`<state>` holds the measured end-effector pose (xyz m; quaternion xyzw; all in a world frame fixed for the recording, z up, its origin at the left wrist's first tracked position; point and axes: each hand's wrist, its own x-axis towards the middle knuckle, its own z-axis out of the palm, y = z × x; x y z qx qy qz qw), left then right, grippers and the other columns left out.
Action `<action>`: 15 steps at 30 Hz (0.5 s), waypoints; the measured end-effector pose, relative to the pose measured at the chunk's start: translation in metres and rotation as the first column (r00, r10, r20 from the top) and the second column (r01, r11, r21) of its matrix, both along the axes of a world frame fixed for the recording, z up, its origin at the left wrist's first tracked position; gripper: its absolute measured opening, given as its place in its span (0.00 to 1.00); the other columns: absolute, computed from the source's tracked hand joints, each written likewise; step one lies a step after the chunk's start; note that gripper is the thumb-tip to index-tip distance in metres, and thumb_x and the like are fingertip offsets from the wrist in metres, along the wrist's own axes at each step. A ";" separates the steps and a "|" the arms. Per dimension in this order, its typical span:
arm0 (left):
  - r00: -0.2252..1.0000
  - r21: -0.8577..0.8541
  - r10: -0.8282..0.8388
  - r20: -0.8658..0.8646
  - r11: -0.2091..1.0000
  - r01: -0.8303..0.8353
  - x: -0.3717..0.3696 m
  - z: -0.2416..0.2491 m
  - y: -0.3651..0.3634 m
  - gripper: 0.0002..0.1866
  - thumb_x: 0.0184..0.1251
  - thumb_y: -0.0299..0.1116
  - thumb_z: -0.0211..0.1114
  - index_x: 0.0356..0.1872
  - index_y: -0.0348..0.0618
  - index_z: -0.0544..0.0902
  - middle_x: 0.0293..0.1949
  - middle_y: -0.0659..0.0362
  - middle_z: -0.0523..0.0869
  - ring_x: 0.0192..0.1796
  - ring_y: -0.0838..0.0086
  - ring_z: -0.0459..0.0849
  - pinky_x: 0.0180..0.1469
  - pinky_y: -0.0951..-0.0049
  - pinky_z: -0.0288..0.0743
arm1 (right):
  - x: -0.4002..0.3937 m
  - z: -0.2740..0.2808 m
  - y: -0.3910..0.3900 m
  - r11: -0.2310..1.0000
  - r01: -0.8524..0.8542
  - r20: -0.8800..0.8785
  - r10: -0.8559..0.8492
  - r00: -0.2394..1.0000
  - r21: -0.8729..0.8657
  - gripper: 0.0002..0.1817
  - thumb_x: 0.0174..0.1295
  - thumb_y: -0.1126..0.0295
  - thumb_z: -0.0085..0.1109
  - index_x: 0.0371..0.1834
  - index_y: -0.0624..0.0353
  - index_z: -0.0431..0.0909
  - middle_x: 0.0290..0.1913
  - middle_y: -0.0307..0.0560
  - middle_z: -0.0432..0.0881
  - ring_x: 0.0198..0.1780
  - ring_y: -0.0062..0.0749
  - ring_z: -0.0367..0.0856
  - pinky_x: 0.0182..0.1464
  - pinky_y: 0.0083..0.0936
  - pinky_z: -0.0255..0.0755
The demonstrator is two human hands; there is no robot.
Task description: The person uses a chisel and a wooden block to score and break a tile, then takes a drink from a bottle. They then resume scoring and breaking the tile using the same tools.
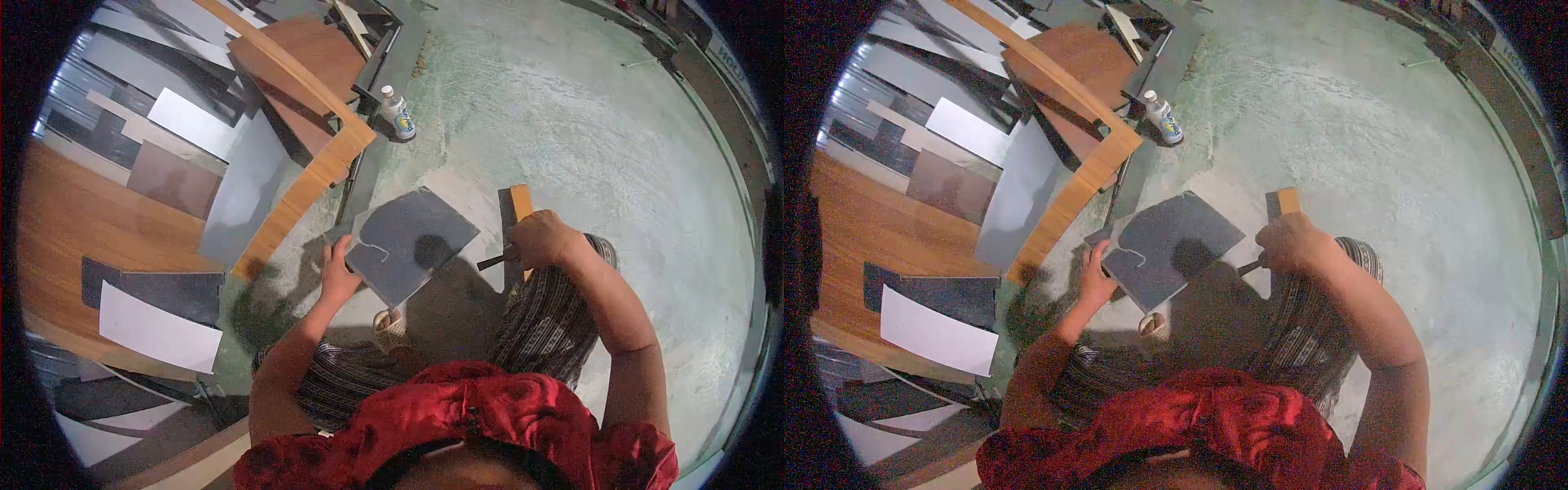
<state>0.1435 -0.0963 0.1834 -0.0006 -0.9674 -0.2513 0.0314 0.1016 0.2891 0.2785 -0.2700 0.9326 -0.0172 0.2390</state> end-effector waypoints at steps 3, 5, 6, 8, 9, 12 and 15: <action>1.000 0.047 -0.028 0.002 0.998 0.028 -0.001 -0.005 -0.003 0.35 0.41 0.32 0.73 0.57 0.55 0.70 0.51 0.46 0.68 0.56 0.49 0.68 0.55 0.57 0.64 | -0.001 -0.003 0.001 1.000 0.001 -0.007 -0.001 1.000 0.028 0.15 0.44 0.58 0.63 0.31 0.55 0.80 0.32 0.51 0.82 0.40 0.46 0.80 0.41 0.38 0.73; 0.998 0.075 -0.052 -0.033 0.996 0.054 -0.002 -0.007 -0.006 0.32 0.42 0.32 0.72 0.55 0.55 0.72 0.51 0.46 0.68 0.55 0.48 0.68 0.55 0.57 0.64 | 0.000 -0.003 0.001 0.999 0.003 -0.015 -0.003 1.000 0.035 0.14 0.44 0.58 0.63 0.30 0.55 0.80 0.32 0.51 0.82 0.39 0.46 0.80 0.40 0.38 0.73; 0.997 0.045 -0.072 -0.028 0.996 0.073 -0.003 -0.007 -0.006 0.32 0.43 0.32 0.72 0.54 0.54 0.73 0.51 0.46 0.69 0.55 0.49 0.68 0.55 0.57 0.64 | 0.001 -0.004 0.002 1.000 0.006 -0.027 -0.006 1.000 -0.005 0.14 0.44 0.58 0.62 0.29 0.55 0.80 0.31 0.51 0.82 0.39 0.46 0.81 0.39 0.38 0.74; 0.995 0.015 -0.094 -0.026 0.995 0.095 -0.004 -0.012 -0.008 0.31 0.43 0.32 0.71 0.54 0.54 0.73 0.50 0.46 0.69 0.55 0.49 0.68 0.55 0.57 0.64 | 0.003 -0.005 0.006 0.999 0.012 -0.042 -0.014 0.999 -0.045 0.13 0.44 0.58 0.62 0.28 0.55 0.80 0.30 0.51 0.82 0.38 0.46 0.81 0.39 0.38 0.74; 0.990 0.015 -0.129 -0.063 0.991 0.130 -0.006 -0.017 -0.011 0.32 0.44 0.33 0.71 0.55 0.54 0.72 0.51 0.46 0.69 0.55 0.49 0.69 0.55 0.57 0.64 | 0.004 -0.004 0.008 0.997 0.008 -0.054 -0.012 0.998 -0.075 0.13 0.44 0.58 0.62 0.28 0.55 0.80 0.30 0.51 0.82 0.37 0.46 0.81 0.38 0.37 0.74; 0.989 0.098 -0.085 -0.124 0.990 0.098 -0.002 -0.001 0.005 0.33 0.44 0.33 0.72 0.57 0.54 0.71 0.53 0.45 0.68 0.55 0.48 0.69 0.56 0.57 0.64 | 0.003 0.001 0.006 0.999 -0.025 -0.041 0.023 0.999 -0.032 0.14 0.47 0.57 0.60 0.28 0.55 0.79 0.30 0.50 0.81 0.38 0.43 0.81 0.39 0.36 0.74; 0.995 0.128 -0.019 -0.101 0.991 0.032 -0.006 0.002 0.001 0.34 0.44 0.33 0.72 0.57 0.53 0.70 0.54 0.44 0.68 0.55 0.47 0.69 0.56 0.56 0.64 | 0.002 0.003 0.009 0.998 -0.055 -0.034 0.057 0.998 0.035 0.14 0.49 0.56 0.59 0.28 0.55 0.78 0.31 0.48 0.81 0.38 0.41 0.82 0.40 0.36 0.75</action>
